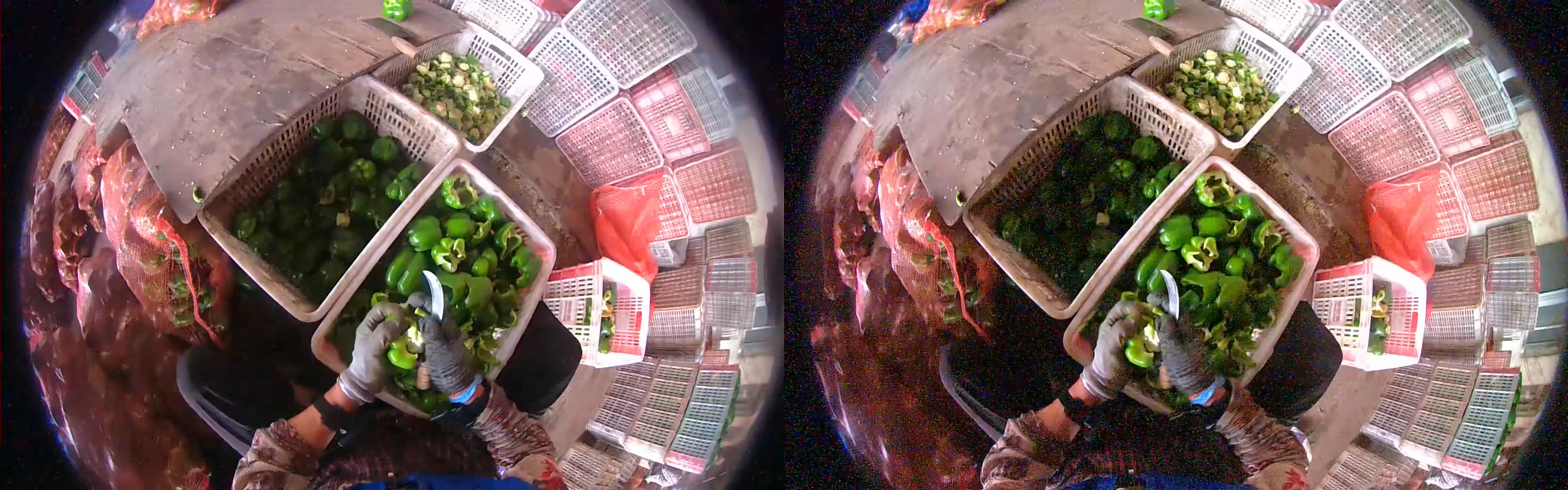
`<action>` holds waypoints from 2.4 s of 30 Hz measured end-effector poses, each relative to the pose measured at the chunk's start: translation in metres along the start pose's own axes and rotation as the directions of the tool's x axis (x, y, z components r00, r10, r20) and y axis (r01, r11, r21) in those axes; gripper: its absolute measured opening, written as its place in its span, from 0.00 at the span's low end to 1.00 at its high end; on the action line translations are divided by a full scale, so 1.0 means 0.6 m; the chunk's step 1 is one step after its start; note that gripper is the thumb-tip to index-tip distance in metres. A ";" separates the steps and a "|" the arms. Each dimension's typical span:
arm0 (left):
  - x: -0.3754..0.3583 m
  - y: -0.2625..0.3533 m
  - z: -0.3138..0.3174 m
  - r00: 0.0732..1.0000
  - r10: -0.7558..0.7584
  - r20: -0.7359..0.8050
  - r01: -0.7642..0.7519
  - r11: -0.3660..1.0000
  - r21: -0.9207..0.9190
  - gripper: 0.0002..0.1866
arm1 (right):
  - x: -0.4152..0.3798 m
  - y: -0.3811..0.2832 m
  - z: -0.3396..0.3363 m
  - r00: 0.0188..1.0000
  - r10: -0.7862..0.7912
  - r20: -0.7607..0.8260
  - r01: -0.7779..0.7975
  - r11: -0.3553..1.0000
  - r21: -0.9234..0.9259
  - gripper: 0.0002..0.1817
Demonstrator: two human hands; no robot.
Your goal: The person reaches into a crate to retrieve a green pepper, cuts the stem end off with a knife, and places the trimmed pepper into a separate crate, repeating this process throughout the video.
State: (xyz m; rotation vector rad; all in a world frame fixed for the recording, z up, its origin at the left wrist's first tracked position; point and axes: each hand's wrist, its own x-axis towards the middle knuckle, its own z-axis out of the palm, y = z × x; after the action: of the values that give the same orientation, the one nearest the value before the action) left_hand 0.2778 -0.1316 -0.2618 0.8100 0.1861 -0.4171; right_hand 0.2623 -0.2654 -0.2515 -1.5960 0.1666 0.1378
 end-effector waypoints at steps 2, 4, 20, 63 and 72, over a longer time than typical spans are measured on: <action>0.000 0.016 0.015 0.979 0.195 -0.055 -0.175 0.951 0.253 0.06 | 0.008 -0.004 0.005 0.997 0.011 -0.073 -0.024 0.983 -0.181 0.22; -0.010 0.033 0.011 0.925 0.379 0.019 -0.341 0.806 0.485 0.09 | 0.028 0.036 -0.006 0.989 0.063 -0.136 -0.083 0.986 -0.144 0.19; -0.008 0.041 -0.014 0.932 0.123 0.342 -0.362 0.379 0.851 0.25 | 0.189 0.036 -0.217 0.975 0.054 -0.217 -0.168 0.820 -0.548 0.12; -0.171 0.075 0.044 0.472 0.868 0.156 -0.707 0.268 0.655 0.45 | -0.178 -0.199 0.050 0.808 -0.486 0.332 0.482 0.222 -0.848 0.11; -0.197 0.071 0.086 0.552 0.823 -0.135 -0.801 0.568 0.187 0.39 | -0.209 -0.174 0.033 0.814 -0.497 0.301 0.528 0.416 -0.741 0.21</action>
State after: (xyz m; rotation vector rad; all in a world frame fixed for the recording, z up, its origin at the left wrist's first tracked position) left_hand 0.1898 -0.1090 -0.1613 0.9529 -0.0401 0.5728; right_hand 0.1598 -0.2400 -0.1259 -2.4941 -0.5202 -0.3044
